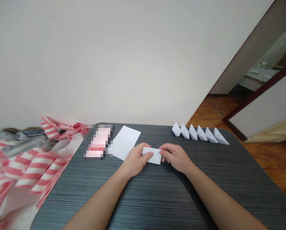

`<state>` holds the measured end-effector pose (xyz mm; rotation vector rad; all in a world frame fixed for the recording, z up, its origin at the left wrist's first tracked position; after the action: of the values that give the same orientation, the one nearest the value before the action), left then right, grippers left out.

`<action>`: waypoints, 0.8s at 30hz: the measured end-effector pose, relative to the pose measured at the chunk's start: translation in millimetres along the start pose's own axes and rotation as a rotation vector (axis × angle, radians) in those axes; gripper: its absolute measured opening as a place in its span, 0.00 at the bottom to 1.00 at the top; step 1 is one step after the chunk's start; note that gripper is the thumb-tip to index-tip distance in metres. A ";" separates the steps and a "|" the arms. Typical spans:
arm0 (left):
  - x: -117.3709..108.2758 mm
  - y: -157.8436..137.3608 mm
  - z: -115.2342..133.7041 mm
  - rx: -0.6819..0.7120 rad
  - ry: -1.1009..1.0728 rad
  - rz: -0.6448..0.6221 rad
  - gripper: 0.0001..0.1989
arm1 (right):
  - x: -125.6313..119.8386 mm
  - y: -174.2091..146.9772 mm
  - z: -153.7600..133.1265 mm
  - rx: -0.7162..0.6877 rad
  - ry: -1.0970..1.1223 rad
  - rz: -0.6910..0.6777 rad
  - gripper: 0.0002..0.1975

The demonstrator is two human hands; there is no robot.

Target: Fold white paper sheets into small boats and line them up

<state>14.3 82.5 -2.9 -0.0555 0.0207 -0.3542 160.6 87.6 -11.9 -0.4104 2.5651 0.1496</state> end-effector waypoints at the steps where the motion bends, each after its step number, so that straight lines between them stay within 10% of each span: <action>1: 0.2 -0.1 -0.4 -0.002 0.000 0.000 0.09 | -0.6 -0.2 -1.3 -0.006 -0.013 0.006 0.08; 24: 0.0 -0.2 -6.0 -0.067 -0.078 -0.010 0.11 | -3.1 0.3 -1.5 0.005 -0.019 0.047 0.10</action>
<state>14.0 82.0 -8.9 -0.1355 -0.0453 -0.3609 162.4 88.4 -9.0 -0.3449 2.5567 0.1638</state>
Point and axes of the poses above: each hand's wrist, its own y-axis towards the middle knuckle, its own x-axis out of the palm, z = x × y, the point moved 8 cm from there along y, towards the middle knuckle, and after that the axes turned 13 degrees about -y, right-handed, at the moved point
